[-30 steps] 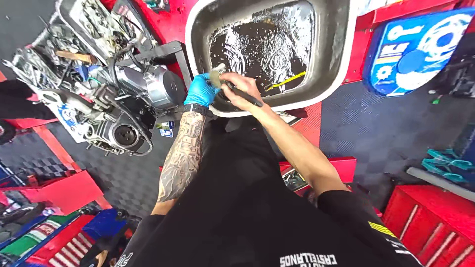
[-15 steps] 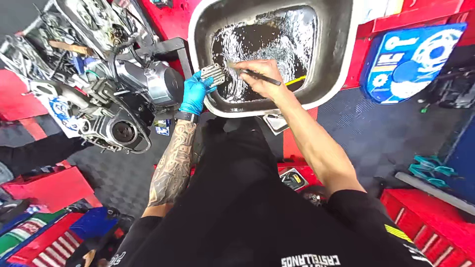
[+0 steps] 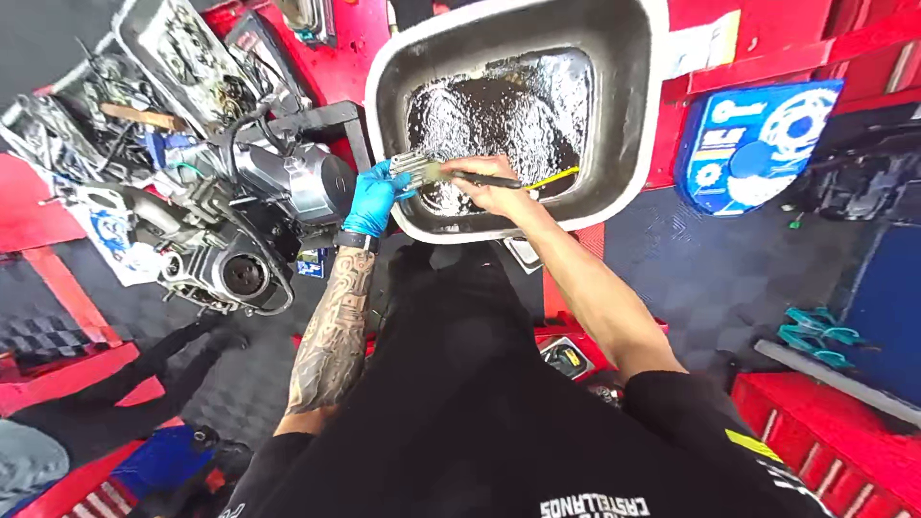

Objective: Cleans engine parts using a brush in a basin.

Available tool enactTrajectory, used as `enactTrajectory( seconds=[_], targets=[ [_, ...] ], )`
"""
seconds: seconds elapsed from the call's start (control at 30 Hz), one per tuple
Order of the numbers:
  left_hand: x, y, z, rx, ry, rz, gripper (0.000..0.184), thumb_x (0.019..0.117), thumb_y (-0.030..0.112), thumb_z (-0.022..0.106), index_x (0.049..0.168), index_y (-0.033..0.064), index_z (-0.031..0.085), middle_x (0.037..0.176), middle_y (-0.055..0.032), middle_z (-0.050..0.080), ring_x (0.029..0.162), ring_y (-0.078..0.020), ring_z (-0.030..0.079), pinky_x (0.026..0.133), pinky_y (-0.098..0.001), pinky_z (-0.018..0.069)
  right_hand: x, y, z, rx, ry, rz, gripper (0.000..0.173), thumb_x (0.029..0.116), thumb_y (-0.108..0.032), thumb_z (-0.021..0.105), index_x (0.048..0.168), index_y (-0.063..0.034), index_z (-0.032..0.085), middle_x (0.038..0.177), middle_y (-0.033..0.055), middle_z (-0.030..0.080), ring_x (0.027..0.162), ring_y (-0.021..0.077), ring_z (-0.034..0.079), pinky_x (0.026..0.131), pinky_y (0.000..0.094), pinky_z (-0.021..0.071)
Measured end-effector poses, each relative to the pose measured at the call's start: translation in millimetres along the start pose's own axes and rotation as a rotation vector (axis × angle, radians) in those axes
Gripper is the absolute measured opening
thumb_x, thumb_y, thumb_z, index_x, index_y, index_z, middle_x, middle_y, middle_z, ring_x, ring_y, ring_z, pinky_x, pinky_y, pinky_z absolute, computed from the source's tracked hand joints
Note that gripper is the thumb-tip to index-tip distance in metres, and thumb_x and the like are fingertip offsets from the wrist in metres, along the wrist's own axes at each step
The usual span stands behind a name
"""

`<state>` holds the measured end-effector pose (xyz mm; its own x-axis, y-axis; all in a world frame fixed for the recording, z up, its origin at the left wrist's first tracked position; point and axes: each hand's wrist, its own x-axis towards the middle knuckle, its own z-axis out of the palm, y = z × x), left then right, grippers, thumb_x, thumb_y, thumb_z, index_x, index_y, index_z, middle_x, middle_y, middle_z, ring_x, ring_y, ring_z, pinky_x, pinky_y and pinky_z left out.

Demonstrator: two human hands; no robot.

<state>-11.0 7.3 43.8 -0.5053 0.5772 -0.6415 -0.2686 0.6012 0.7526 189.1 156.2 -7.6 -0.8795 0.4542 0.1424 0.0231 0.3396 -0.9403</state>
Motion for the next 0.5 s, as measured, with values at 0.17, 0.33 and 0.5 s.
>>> enactTrajectory(
  seconds=[0.17, 0.33, 0.5],
  targets=[
    [2, -15, 10, 0.314, 0.006, 0.030, 0.029, 0.0946, 0.009, 0.068, 0.123, 0.0022, 0.068, 0.107, -0.0112, 0.075, 0.094, -0.0176, 0.075, 0.087, -0.0400, 0.0640, 8, -25, 3, 0.069, 0.079, -0.003, 0.026, 0.0969, -0.008, 0.067, 0.122, -0.0053, 0.074, 0.117, 0.0075, 0.075, 0.107, 0.0136, 0.072, 0.099, 0.0363, 0.0591],
    [1, -5, 14, 0.175, -0.011, 0.033, 0.032, 0.0954, 0.004, 0.066, 0.127, -0.0010, 0.066, 0.108, -0.0132, 0.074, 0.092, -0.0191, 0.075, 0.084, -0.0390, 0.0646, 3, 10, -3, -0.073, -0.025, 0.069, 0.028, 0.0981, -0.013, 0.064, 0.124, -0.0103, 0.074, 0.116, 0.0061, 0.076, 0.105, 0.0150, 0.073, 0.097, 0.0398, 0.0589],
    [3, -8, 15, 0.128, 0.029, -0.031, 0.031, 0.0958, 0.005, 0.066, 0.126, -0.0022, 0.065, 0.108, -0.0138, 0.074, 0.091, -0.0191, 0.075, 0.083, -0.0375, 0.0648, 6, -22, 9, 0.047, 0.053, 0.012, 0.028, 0.0976, -0.008, 0.065, 0.124, -0.0060, 0.073, 0.118, 0.0082, 0.075, 0.107, 0.0150, 0.072, 0.098, 0.0376, 0.0591]
  ],
)
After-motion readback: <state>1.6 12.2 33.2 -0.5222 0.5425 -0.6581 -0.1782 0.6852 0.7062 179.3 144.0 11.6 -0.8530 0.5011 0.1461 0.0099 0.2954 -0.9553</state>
